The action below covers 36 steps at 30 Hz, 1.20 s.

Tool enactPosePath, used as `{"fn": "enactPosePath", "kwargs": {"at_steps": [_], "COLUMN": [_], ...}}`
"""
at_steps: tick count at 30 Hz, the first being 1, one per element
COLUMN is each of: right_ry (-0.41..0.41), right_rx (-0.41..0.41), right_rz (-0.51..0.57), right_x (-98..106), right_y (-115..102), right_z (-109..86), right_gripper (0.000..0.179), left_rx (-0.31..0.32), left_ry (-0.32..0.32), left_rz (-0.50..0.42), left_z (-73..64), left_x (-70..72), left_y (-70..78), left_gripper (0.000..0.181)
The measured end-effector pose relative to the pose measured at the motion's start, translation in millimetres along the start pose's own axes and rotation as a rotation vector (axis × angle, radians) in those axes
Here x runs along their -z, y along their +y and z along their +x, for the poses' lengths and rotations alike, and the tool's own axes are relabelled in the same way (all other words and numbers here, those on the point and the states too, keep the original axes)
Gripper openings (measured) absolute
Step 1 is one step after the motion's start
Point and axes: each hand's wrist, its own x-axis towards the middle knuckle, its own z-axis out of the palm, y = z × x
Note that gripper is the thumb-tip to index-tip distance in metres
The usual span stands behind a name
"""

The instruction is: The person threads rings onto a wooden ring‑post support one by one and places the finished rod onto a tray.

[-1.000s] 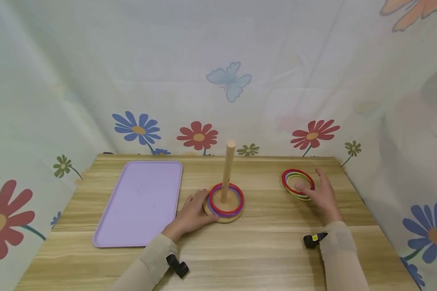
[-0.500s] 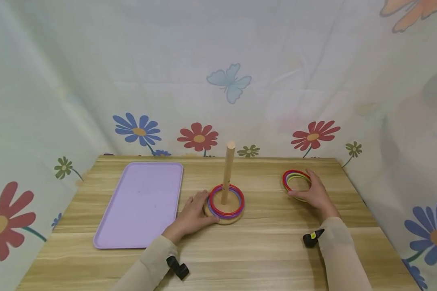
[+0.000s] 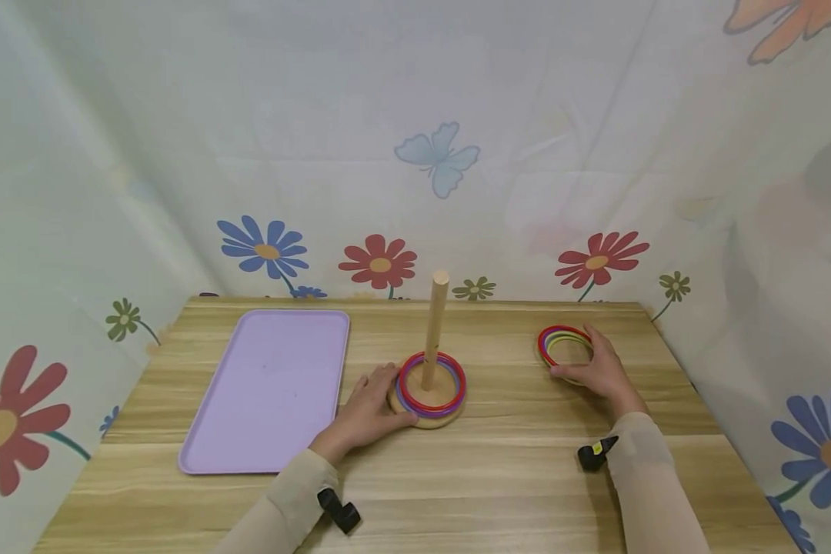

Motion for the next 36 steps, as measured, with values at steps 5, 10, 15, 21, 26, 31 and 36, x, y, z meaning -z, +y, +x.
{"fn": "enactPosePath", "kwargs": {"at_steps": [5, 10, 15, 21, 26, 31, 36], "right_ry": [-0.006, -0.018, -0.019, -0.007, 0.003, 0.013, 0.029], "right_rx": [0.006, 0.0, -0.004, -0.017, -0.031, -0.038, -0.048], "right_rz": [-0.006, -0.008, -0.01, -0.032, -0.044, -0.04, -0.03], "right_x": [0, 1, 2, 2, 4, 5, 6], "right_y": [2, 1, 0, 0, 3, 5, 7], "right_z": [0.9, 0.9, 0.6, -1.6, -3.6, -5.8, -9.2], "right_gripper": [0.127, 0.127, 0.126, 0.127, 0.128, 0.127, 0.127], "left_rx": [0.006, -0.004, -0.011, -0.001, 0.004, -0.002, -0.006], "left_ry": [-0.004, 0.004, 0.009, 0.0, 0.001, 0.014, 0.013], "left_rz": [0.007, -0.002, -0.014, -0.003, 0.01, 0.002, 0.001], "left_z": [0.7, 0.9, 0.4, 0.3, 0.8, 1.1, 1.6], "left_x": [-1.4, -0.9, 0.8, 1.1, 0.9, 1.5, 0.1], "left_y": [-1.2, -0.8, 1.0, 1.2, 0.8, 0.8, 0.5], "left_gripper": [0.099, 0.099, 0.099, 0.099, 0.098, 0.098, 0.099]}}
